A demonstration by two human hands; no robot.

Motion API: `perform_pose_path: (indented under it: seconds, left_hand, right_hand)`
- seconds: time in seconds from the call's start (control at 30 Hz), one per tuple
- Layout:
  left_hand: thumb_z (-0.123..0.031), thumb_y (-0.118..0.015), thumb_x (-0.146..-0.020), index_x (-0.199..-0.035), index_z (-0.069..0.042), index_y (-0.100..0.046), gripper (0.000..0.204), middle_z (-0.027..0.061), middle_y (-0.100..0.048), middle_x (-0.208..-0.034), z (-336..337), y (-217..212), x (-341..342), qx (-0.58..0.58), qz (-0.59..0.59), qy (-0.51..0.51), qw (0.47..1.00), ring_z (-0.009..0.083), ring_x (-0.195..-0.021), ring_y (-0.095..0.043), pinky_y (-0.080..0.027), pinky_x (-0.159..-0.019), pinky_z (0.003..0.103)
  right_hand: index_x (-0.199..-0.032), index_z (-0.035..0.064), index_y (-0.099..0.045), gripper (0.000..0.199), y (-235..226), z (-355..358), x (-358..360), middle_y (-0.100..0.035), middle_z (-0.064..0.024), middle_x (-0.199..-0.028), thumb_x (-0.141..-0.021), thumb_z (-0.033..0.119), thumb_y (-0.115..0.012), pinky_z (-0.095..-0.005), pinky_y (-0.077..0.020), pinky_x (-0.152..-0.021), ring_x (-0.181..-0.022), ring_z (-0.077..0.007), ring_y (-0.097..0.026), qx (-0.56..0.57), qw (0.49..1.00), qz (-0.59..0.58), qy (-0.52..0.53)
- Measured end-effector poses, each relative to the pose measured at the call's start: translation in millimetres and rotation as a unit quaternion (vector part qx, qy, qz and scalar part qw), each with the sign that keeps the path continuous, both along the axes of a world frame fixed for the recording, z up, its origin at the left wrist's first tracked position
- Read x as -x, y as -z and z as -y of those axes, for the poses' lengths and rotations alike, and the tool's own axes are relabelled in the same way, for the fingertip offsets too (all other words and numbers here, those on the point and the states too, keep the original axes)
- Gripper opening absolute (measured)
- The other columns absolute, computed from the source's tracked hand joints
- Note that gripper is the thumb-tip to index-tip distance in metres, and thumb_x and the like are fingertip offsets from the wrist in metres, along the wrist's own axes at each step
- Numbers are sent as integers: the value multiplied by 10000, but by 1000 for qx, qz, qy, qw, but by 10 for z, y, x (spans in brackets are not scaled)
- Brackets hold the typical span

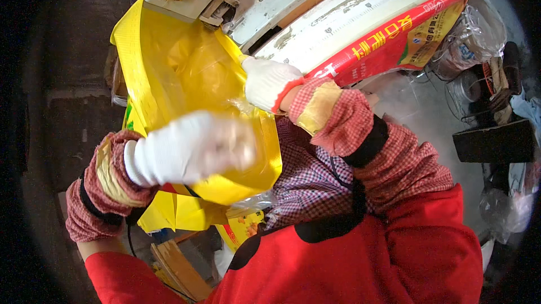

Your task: The person inserts a plastic liner into a yellow woven bag by hand, shakes the bag, and places it onto a stack, repeating the process with a second bag.

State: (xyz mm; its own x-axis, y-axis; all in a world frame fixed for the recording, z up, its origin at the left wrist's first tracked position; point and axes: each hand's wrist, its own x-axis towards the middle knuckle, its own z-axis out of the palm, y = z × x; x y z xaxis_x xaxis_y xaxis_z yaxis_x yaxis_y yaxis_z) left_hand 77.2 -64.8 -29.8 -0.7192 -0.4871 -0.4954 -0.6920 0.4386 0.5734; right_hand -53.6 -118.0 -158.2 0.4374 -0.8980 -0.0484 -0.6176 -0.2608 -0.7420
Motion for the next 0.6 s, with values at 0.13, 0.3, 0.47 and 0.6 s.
perform_pose_path:
  seconds: [0.13, 0.3, 0.47, 0.6]
  left_hand:
    - [-141, -559, -792, -938, -3, -542, 202, 191, -567, -954, 158, 161, -85, 318, 161, -50, 933, 354, -907, -549, -449, -782, 386]
    - [-189, -654, -711, -967, 3, -493, 358, 226, -541, -1007, 147, 375, -79, 246, 252, 5, 936, 371, -926, -538, -447, -785, 396]
    - [-214, -715, -687, -850, 18, -606, 303, 167, -624, -748, 403, 543, -143, 207, 145, -96, 963, 323, -729, -607, -472, -676, 351]
    - [-100, -677, -729, -880, 13, -598, 204, 40, -613, -704, 584, 527, -244, 82, 136, -193, 968, 100, -647, -552, -451, -596, 249]
  right_hand:
    - [-1160, 49, -449, 397, 61, -45, 7, -599, -222, -964, -780, 162, -468, -421, -463, -774, -885, -369, -588, 15, 997, 80, 9]
    - [-1104, -3, -497, 397, 79, -51, -72, -587, -256, -994, -783, 231, -497, -424, -451, -812, -935, -379, -574, -78, 987, 124, 65]
    - [-1120, -8, -494, 480, 103, -52, -8, -581, -262, -1017, -767, 313, -537, -415, -447, -829, -957, -383, -565, -118, 980, 139, 78]
    - [-1102, -14, -502, 437, 177, -236, 43, -611, -206, -962, -772, 251, -612, -370, -500, -730, -909, -278, -611, -336, 887, 318, 9]
